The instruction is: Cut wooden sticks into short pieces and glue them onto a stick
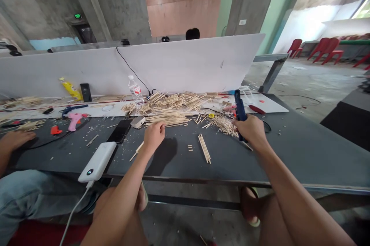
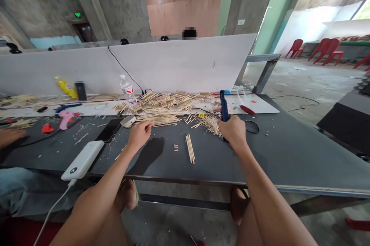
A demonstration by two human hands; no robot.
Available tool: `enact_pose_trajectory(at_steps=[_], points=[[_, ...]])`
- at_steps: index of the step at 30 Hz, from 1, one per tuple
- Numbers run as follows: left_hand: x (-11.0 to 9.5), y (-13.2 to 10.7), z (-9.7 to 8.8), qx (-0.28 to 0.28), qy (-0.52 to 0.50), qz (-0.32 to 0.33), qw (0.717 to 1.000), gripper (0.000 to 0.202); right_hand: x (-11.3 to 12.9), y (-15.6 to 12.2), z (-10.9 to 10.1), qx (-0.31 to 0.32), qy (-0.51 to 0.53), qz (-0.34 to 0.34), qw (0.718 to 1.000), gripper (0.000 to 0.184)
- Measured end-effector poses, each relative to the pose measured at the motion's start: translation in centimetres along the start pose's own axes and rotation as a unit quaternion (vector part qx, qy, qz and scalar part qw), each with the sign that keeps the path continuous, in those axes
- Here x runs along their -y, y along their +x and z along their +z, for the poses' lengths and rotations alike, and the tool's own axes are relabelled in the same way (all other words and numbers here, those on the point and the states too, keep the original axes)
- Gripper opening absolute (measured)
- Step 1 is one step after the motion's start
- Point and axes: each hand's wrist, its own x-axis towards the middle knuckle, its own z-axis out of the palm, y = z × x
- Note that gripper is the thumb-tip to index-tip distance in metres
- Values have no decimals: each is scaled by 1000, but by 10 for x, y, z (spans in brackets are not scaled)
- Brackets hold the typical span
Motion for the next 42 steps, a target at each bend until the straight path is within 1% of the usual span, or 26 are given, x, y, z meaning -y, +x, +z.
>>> enact_pose_trajectory(at_steps=[3, 6, 8, 11, 16, 19, 21, 24, 26, 28, 31, 34, 37, 42], points=[[10, 5, 2, -4, 25, -22, 999, 24, -7, -8, -13, 32, 68, 26, 997, 29], [13, 11, 8, 3, 41, -15, 999, 25, -14, -11, -21, 44, 98, 40, 993, 26], [11, 15, 14, 17, 53, 1, 998, 28, -18, -12, -22, 44, 99, 37, 993, 24], [2, 18, 24, 49, 63, 33, 996, 32, -26, -13, -23, 49, 106, 42, 992, 23], [-12, 21, 39, 99, 49, 94, 989, 32, -31, -16, -30, 52, 102, 44, 992, 21], [-13, 24, 44, 113, 46, 110, 986, 32, -28, -19, -36, 54, 101, 41, 993, 21], [-10, 27, 45, 106, 50, 104, 988, 30, -27, -20, -38, 55, 106, 45, 992, 21], [-6, 33, 45, 90, 55, 92, 990, 31, -27, -19, -35, 51, 118, 44, 991, 23], [-9, 34, 46, 87, 54, 98, 990, 34, -29, -18, -31, 51, 128, 36, 990, 26], [-16, 33, 51, 97, 39, 126, 987, 38, -30, -16, -26, 54, 135, 27, 989, 28], [-34, 26, 63, 130, 1, 179, 975, 42, -29, -15, -20, 64, 127, 17, 990, 27], [-50, 20, 73, 160, -1, 210, 964, 44, -24, -15, -17, 70, 60, 4, 996, 27], [-58, 18, 76, 165, 4, 228, 960, 44, -20, -14, -12, 67, -7, -14, 998, 29], [-61, 17, 70, 140, -33, 230, 963, 39, -15, -9, 3, 129, 55, -8, 990, 25]])
